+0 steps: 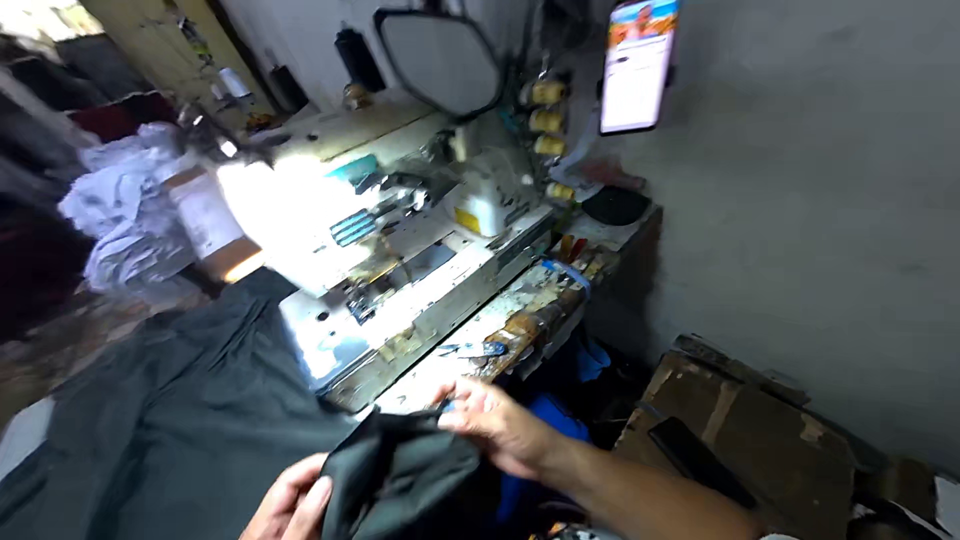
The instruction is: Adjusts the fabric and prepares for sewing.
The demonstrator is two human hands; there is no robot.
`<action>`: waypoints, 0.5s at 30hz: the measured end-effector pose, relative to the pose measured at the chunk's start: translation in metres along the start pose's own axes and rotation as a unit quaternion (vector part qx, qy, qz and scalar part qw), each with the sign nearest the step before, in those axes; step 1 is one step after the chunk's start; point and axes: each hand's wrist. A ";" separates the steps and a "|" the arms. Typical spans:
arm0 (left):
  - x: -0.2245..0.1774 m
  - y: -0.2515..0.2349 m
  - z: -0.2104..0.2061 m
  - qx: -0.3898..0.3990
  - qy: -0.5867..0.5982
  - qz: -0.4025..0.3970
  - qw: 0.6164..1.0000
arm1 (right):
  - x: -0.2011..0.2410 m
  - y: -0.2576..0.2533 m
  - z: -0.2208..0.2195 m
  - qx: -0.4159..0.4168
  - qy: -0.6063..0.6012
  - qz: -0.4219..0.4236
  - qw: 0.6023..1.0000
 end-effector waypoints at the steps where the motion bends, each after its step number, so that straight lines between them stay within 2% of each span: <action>1: 0.000 0.000 0.001 -0.022 0.000 -0.017 1.000 | 0.003 -0.002 0.001 -0.022 0.024 0.029 0.999; 3: -0.002 0.003 0.003 -0.072 -0.012 -0.068 0.995 | 0.004 -0.008 0.005 -0.015 0.068 0.093 0.993; 4: -0.004 0.004 0.005 -0.084 -0.025 -0.094 0.992 | 0.004 -0.012 0.008 0.014 0.093 0.123 0.988; 6: -0.007 0.006 0.010 -0.080 -0.065 -0.131 0.986 | 0.006 -0.017 0.007 0.076 0.164 0.164 0.970; 8: -0.011 0.009 0.011 -0.089 -0.111 -0.138 0.980 | 0.008 -0.018 -0.001 0.091 0.252 0.201 0.942; 12: -0.016 0.010 0.007 -0.156 -0.240 -0.162 0.944 | 0.001 -0.020 -0.007 0.032 0.423 0.299 0.855; 15: -0.003 0.001 0.003 -0.216 -0.313 -0.214 0.900 | -0.001 -0.020 -0.003 0.009 0.488 0.311 0.816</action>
Point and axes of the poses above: each hand's wrist, its own y-axis away from the middle knuckle, its own z-axis out of the back of the hand, x = y × z, and after that the axes turned 11 degrees about -y, right-handed
